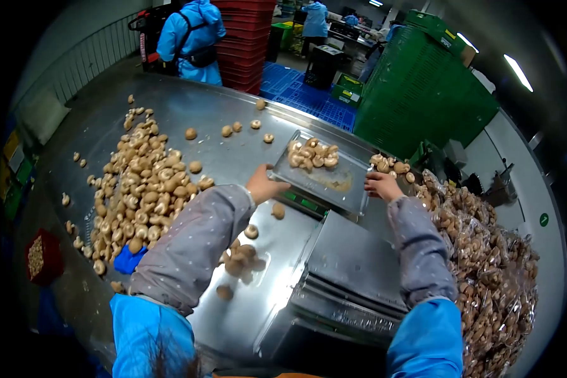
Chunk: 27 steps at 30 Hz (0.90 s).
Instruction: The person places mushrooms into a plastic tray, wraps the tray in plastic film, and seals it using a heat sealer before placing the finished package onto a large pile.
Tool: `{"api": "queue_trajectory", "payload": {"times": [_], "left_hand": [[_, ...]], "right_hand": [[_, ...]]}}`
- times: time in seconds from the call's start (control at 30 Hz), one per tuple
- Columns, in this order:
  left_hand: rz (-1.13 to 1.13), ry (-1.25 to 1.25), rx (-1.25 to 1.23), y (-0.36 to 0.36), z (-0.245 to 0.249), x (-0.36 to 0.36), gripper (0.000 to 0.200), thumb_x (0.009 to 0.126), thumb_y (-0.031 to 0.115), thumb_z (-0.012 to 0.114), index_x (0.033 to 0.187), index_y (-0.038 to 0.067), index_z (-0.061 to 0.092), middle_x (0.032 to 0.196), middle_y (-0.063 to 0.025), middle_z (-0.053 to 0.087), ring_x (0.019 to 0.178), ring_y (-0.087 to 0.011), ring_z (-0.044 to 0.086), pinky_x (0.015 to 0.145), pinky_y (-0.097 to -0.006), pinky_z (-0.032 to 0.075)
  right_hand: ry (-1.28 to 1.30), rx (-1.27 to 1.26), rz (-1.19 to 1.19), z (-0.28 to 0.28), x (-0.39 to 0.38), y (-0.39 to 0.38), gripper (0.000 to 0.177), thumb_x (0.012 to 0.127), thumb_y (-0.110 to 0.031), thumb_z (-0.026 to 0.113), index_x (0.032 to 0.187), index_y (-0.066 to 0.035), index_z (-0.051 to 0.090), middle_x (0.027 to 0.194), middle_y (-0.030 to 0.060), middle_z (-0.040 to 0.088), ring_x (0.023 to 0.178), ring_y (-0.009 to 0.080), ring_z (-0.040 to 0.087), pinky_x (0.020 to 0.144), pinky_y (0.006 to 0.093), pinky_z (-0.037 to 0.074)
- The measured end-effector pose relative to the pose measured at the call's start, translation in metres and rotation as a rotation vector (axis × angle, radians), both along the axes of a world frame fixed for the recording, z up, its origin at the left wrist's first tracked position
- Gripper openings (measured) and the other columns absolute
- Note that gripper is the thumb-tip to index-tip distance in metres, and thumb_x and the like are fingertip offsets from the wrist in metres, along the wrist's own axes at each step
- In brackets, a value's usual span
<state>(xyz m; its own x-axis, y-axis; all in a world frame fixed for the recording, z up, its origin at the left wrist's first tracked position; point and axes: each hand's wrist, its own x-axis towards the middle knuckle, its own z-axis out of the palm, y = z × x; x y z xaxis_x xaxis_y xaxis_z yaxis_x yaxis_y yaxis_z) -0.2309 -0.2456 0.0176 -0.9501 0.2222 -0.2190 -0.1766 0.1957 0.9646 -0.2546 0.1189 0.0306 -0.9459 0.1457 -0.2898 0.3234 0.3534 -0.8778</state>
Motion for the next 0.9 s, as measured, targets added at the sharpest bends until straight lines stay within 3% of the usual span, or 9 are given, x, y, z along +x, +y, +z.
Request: {"api": "queue_trajectory", "payload": {"times": [0.07, 0.23, 0.33, 0.4, 0.47, 0.53, 0.63, 0.77, 0.9], "left_hand": [[0.078, 0.146, -0.258, 0.029, -0.028, -0.054, 0.094, 0.066, 0.024, 0.081, 0.136, -0.003, 0.026, 0.113, -0.0243, 0.056, 0.096, -0.0262, 0.059, 0.083, -0.0331, 0.048], [0.164, 0.088, -0.264, 0.077, -0.036, -0.114, 0.111, 0.058, 0.028, 0.086, 0.137, -0.006, 0.015, 0.127, -0.0295, 0.045, 0.115, -0.0346, 0.05, 0.095, -0.0356, 0.043], [0.203, 0.101, -0.304, 0.089, -0.06, -0.144, 0.103, 0.05, 0.024, 0.084, 0.129, -0.002, 0.024, 0.117, -0.0265, 0.054, 0.109, -0.0376, 0.055, 0.096, -0.0359, 0.043], [0.235, 0.056, -0.362, 0.094, -0.077, -0.163, 0.102, 0.049, 0.025, 0.085, 0.127, -0.003, 0.026, 0.117, -0.026, 0.054, 0.11, -0.0371, 0.054, 0.095, -0.0362, 0.044], [0.244, 0.021, -0.424, 0.094, -0.078, -0.173, 0.106, 0.05, 0.029, 0.086, 0.131, -0.003, 0.025, 0.117, -0.027, 0.054, 0.111, -0.0352, 0.055, 0.095, -0.0338, 0.044], [0.247, 0.041, -0.391, 0.089, -0.092, -0.181, 0.104, 0.054, 0.029, 0.086, 0.133, -0.005, 0.027, 0.121, -0.0262, 0.053, 0.114, -0.0333, 0.054, 0.096, -0.0331, 0.043], [0.233, 0.102, -0.538, 0.086, -0.094, -0.181, 0.095, 0.059, 0.028, 0.084, 0.132, -0.007, 0.034, 0.123, -0.025, 0.053, 0.116, -0.0324, 0.053, 0.097, -0.0334, 0.042], [0.191, 0.126, -0.422, 0.082, -0.09, -0.165, 0.078, 0.065, 0.021, 0.08, 0.127, -0.008, 0.043, 0.122, -0.026, 0.054, 0.115, -0.0336, 0.053, 0.096, -0.0334, 0.043], [0.044, 0.129, -0.261, 0.085, -0.074, -0.137, 0.091, 0.056, 0.025, 0.086, 0.128, -0.009, 0.042, 0.121, -0.0242, 0.056, 0.109, -0.0289, 0.058, 0.092, -0.0318, 0.047]], "right_hand": [[-0.017, 0.004, -0.042, -0.035, -0.057, 0.005, 0.033, 0.091, -0.013, 0.053, 0.123, -0.004, 0.053, 0.109, 0.0055, 0.06, 0.083, 0.0158, 0.061, 0.068, 0.0299, 0.053], [0.089, -0.093, -0.105, -0.095, -0.146, 0.004, 0.049, 0.093, -0.035, 0.05, 0.136, -0.015, 0.038, 0.099, 0.0042, 0.056, 0.077, 0.0129, 0.054, 0.06, 0.0279, 0.045], [0.072, -0.239, -0.153, -0.111, -0.17, -0.006, 0.074, 0.08, -0.063, 0.058, 0.137, -0.021, 0.037, 0.109, 0.0112, 0.05, 0.081, 0.0177, 0.053, 0.067, 0.0323, 0.047], [0.076, -0.265, -0.211, -0.105, -0.174, -0.026, 0.075, 0.08, -0.063, 0.057, 0.137, -0.018, 0.039, 0.108, 0.0126, 0.051, 0.09, 0.0232, 0.052, 0.078, 0.0372, 0.047], [0.076, -0.297, -0.204, -0.096, -0.175, -0.039, 0.063, 0.087, -0.055, 0.053, 0.129, -0.009, 0.047, 0.109, 0.0132, 0.055, 0.09, 0.023, 0.056, 0.084, 0.0328, 0.045], [0.006, -0.495, -0.002, -0.12, -0.196, -0.031, 0.05, 0.09, -0.046, 0.052, 0.123, -0.008, 0.054, 0.109, 0.0105, 0.058, 0.092, 0.0197, 0.057, 0.084, 0.0303, 0.044], [0.057, -0.347, -0.079, -0.098, -0.169, -0.049, 0.04, 0.091, -0.038, 0.053, 0.119, -0.01, 0.058, 0.108, 0.0074, 0.061, 0.095, 0.0167, 0.057, 0.082, 0.0295, 0.043], [0.122, -0.307, -0.001, -0.091, -0.156, -0.035, 0.034, 0.092, -0.031, 0.052, 0.118, -0.009, 0.058, 0.105, 0.003, 0.061, 0.09, 0.0138, 0.059, 0.075, 0.0258, 0.047], [0.189, -0.334, -0.045, -0.053, -0.095, -0.025, 0.034, 0.092, -0.033, 0.054, 0.114, -0.008, 0.058, 0.099, 0.0026, 0.062, 0.084, 0.0105, 0.059, 0.069, 0.0219, 0.047]]}}
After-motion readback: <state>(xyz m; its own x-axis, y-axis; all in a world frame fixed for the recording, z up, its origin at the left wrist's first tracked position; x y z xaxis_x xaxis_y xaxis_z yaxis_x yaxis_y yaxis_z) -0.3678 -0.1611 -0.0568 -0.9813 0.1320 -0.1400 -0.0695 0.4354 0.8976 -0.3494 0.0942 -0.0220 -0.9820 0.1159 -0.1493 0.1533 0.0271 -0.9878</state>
